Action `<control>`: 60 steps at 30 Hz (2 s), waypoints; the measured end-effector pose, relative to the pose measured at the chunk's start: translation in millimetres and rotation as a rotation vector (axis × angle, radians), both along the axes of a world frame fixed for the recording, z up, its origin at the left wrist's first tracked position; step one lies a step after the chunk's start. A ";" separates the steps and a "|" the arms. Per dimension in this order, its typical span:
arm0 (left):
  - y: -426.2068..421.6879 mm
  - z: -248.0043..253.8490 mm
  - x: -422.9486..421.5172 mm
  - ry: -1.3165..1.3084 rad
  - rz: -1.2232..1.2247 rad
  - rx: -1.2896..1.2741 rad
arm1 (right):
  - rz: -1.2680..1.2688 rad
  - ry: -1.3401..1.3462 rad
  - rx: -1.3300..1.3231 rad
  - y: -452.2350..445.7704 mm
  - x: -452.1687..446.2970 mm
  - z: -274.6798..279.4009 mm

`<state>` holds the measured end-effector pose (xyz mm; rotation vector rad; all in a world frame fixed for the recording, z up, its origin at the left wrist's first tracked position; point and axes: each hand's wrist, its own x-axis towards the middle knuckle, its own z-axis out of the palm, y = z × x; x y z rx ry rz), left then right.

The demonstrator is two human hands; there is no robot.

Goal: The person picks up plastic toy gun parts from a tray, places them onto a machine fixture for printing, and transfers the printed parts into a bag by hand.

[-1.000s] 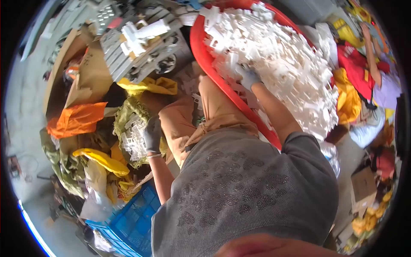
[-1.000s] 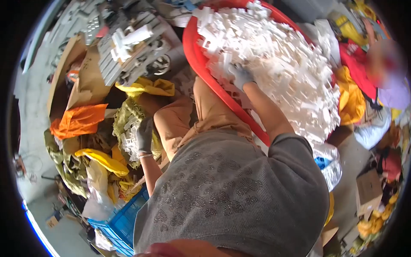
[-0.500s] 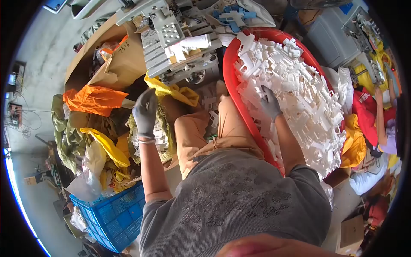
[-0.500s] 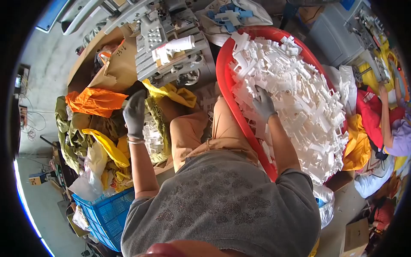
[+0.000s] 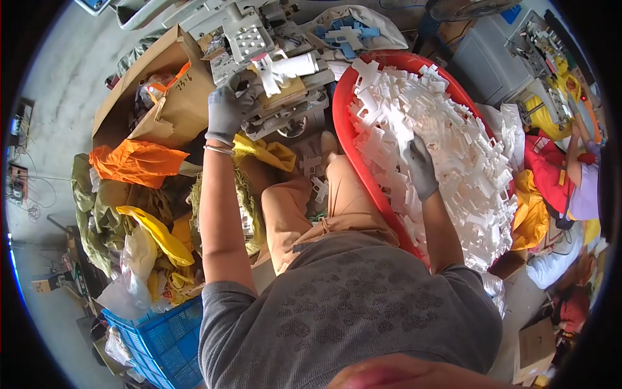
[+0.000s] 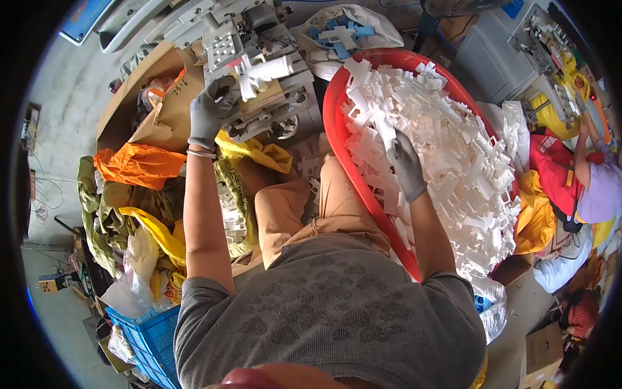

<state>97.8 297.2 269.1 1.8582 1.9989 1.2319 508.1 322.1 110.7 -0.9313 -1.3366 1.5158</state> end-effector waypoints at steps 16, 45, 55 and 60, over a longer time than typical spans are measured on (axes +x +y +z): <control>-262.0 -116.3 -58.8 -0.016 0.939 -0.015 | 0.289 -0.588 1.286 97.4 -194.6 140.8; -197.7 -149.8 30.9 -0.133 0.326 -0.390 | -0.036 -1.468 -0.027 130.7 -80.8 -107.1; -207.1 -165.4 22.8 -0.236 0.352 -0.384 | 0.158 -0.807 -0.129 81.6 13.8 -90.4; -180.2 -158.3 22.2 -0.280 0.258 -0.387 | 0.325 -0.843 -0.199 -16.4 23.5 -50.8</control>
